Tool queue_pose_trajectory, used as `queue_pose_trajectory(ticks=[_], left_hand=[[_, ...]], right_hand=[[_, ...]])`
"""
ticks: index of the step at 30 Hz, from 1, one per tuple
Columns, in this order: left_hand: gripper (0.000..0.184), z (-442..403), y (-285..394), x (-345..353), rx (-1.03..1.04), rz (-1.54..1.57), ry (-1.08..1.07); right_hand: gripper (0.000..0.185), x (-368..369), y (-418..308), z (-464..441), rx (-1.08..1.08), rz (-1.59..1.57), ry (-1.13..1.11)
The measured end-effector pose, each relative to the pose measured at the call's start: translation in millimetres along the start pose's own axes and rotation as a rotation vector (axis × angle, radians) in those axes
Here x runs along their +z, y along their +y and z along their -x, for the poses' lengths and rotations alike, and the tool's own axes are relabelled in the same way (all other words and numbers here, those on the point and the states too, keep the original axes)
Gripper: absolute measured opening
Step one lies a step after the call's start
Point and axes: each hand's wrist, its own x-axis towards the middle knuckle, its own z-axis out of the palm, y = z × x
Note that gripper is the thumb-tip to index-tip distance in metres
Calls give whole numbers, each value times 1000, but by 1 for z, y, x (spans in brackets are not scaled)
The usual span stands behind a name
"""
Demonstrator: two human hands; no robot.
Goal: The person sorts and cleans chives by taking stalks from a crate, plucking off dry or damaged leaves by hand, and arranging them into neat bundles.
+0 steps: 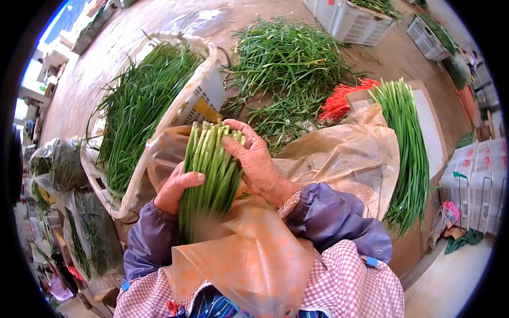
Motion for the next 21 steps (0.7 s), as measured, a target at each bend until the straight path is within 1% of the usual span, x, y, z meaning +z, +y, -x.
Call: queue_pose_trajectory(ticks=[2,3,5,6,7,9,10,11,13,14,16,17,19,20,21], left_hand=[[55,1,-9,-4,3,155,6],[55,0,-12,-6,-1,160,7],[55,-1,-18,-8,-5,192,43],[55,-1,-20,-7,-11,203,41],[54,-1,-18,-7,-21,223,34],[54,1,-17,-10,-30,239,34],[54,1,-18,-11,-33,256,53],[54,1,-18,-12,-36,274,71],[53,3,-19,-11,-24,304,81],[52,3,-19,-10,-7,331,87],[51,4,-18,-10,-10,340,107],[51,3,-18,-9,-13,340,115],[49,3,-16,-5,10,334,116],[49,2,-15,-3,36,328,114],[49,2,-16,-5,35,329,115]], right_hand=[[29,-1,-1,2,-26,8,5],[29,-4,-1,1,-22,9,10],[22,-16,0,0,-14,32,-4],[14,-22,-2,-2,-7,140,17],[14,-25,-7,-3,1,144,20],[5,-31,-18,-6,-254,652,8],[3,-32,-24,-11,-366,751,79],[2,-29,-33,-13,-497,757,139],[4,-28,-53,-10,-562,729,190],[4,-18,-59,-3,-554,729,185],[12,0,-64,19,-509,1241,52],[12,1,-59,23,-503,1238,50],[20,3,-44,26,-668,1634,-192],[24,0,-38,25,-586,1738,-139],[24,-7,-32,23,-584,1738,-140]])
